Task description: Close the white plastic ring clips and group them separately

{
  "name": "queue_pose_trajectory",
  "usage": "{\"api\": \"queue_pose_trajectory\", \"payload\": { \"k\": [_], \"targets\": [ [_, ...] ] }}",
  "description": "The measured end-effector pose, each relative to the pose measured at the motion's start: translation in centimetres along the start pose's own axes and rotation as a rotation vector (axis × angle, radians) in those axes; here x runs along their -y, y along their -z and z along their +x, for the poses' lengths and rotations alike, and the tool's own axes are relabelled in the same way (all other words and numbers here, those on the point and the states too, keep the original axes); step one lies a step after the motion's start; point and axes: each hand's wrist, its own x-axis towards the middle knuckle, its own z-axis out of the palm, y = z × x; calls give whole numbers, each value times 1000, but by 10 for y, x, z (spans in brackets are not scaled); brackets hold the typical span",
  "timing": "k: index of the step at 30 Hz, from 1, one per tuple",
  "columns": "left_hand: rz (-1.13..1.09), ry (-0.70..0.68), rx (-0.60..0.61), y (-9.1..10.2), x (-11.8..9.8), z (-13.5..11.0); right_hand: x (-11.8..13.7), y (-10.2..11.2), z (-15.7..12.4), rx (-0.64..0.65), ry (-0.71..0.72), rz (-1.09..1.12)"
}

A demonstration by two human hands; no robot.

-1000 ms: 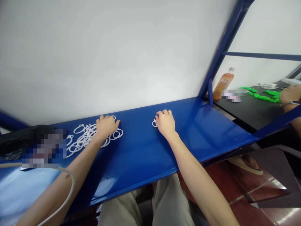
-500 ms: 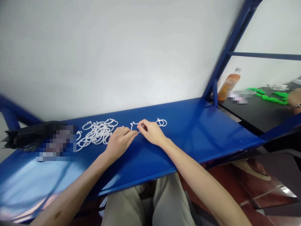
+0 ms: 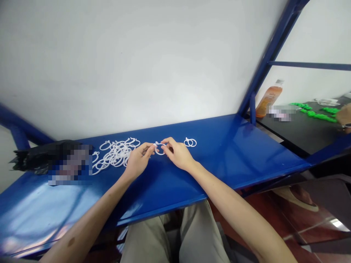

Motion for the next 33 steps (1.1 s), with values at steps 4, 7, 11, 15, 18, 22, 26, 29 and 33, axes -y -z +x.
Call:
{"api": "queue_pose_trajectory", "payload": {
  "k": [4, 7, 11, 15, 18, 22, 26, 29, 33],
  "targets": [
    [-51, -35, 14, -1, 0, -1, 1, -1, -1, 38, 17, 65],
    [53, -117, -10, -1, -1, -4, 1, 1, -4, 78, 24, 100],
    [209, -243, -21, -1, 5, -5, -1, 3, -5, 131, 85, 16],
    [394, -358, 92, 10, 15, 7, -7, 3, 0, 124, 179, -88],
    [572, -392, 93, 36, 23, 23, -17, 12, 7, -3, 199, -170],
    [863, -27, -274, 83, 46, 35, -41, 38, 12, -247, -22, -374],
    [986, 301, -179, 116, 76, 36, -66, 60, 12, -324, -264, -596],
    [1005, 352, -104, 126, 90, 36, -79, 64, 11, -300, -299, -643],
    [1026, 331, -144, 126, 90, 38, -84, 62, 11, -295, -279, -659]
  ]
}}
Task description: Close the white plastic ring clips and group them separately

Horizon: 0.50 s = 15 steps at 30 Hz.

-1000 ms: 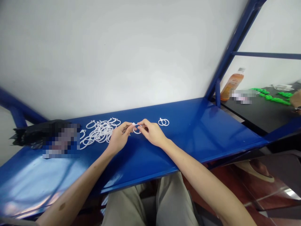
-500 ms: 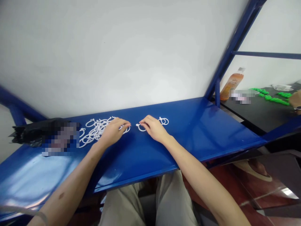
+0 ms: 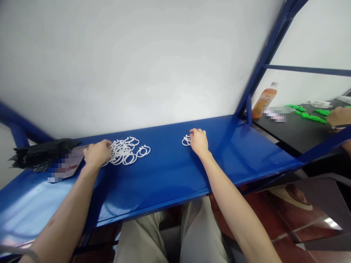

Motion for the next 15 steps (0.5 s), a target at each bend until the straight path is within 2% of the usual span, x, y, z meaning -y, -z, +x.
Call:
{"api": "queue_pose_trajectory", "payload": {
  "k": [5, 9, 12, 13, 15],
  "targets": [
    [-19, 21, 7, 7, -7, -5, 8, 5, -3, -60, -1, 5],
    [-107, -9, -221, 16, -23, -12, 21, 10, -6, -107, 60, 52],
    [-344, -111, -320, 21, -49, -24, 35, 12, -11, -103, 133, 104],
    [-454, -142, -294, 21, -60, -30, 40, 13, -13, -88, 164, 126],
    [-723, -189, -156, 20, -85, -46, 53, 13, -19, -24, 239, 185]
  ]
}}
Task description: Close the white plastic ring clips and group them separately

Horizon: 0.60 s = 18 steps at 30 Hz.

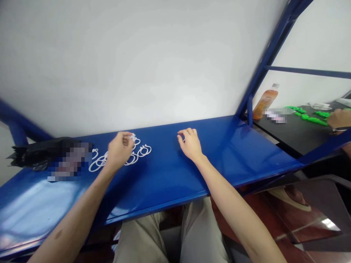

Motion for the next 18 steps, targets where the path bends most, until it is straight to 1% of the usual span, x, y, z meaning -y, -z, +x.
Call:
{"api": "queue_pose_trajectory", "payload": {
  "k": [2, 3, 5, 6, 8, 11, 13, 16, 18],
  "targets": [
    [-320, -17, 188, -17, -18, -15, 15, -4, -4, 121, 72, 111],
    [-455, -15, 257, -24, -26, -23, 22, -6, -7, 196, 97, 181],
    [-670, -6, 354, -34, -36, -34, 33, -11, -12, 323, 92, 333],
    [-757, 4, 372, -36, -38, -38, 37, -13, -14, 359, 68, 405],
    [-871, 35, 408, -37, -40, -42, 41, -17, -17, 370, 8, 515],
    [-932, 85, 438, -36, -39, -42, 42, -18, -19, 316, -33, 572],
    [-922, 109, 422, -36, -38, -41, 43, -18, -19, 279, -31, 578],
    [-873, 120, 390, -38, -38, -40, 44, -18, -19, 261, 14, 565],
    [-825, 100, 392, -39, -38, -41, 46, -18, -20, 254, 63, 505]
  ]
}}
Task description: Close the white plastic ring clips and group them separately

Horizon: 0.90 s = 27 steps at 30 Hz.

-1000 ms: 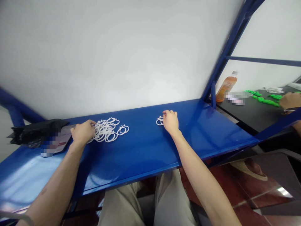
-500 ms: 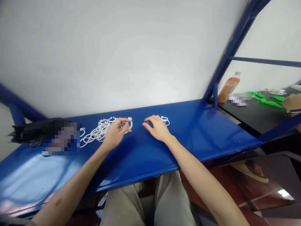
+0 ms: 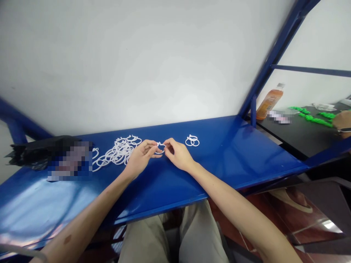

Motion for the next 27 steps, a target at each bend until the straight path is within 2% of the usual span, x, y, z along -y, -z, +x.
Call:
{"api": "queue_pose_trajectory", "payload": {
  "k": [6, 12, 16, 20, 22, 24, 26, 27],
  "targets": [
    [182, -80, -32, -2, -3, -5, -2, -9, -5, -77, 202, -339],
    [281, -78, 11, 0, -1, -8, -8, -6, -10, 6, 381, -575],
    [354, -91, 12, 3, 0, -5, -9, -4, -8, 5, 406, -647],
    [535, -148, 14, 17, -14, 3, -8, -3, -1, -64, 318, -625],
    [666, -181, -139, 35, -21, 9, -11, 3, 3, -132, 230, -628],
    [888, -190, -395, 62, -24, 14, -21, 16, 6, -212, 115, -639],
    [1073, -101, -607, 92, -22, 17, -34, 32, 8, -290, -25, -637],
    [1129, -19, -669, 108, -19, 17, -42, 40, 8, -325, -104, -631]
  ]
}}
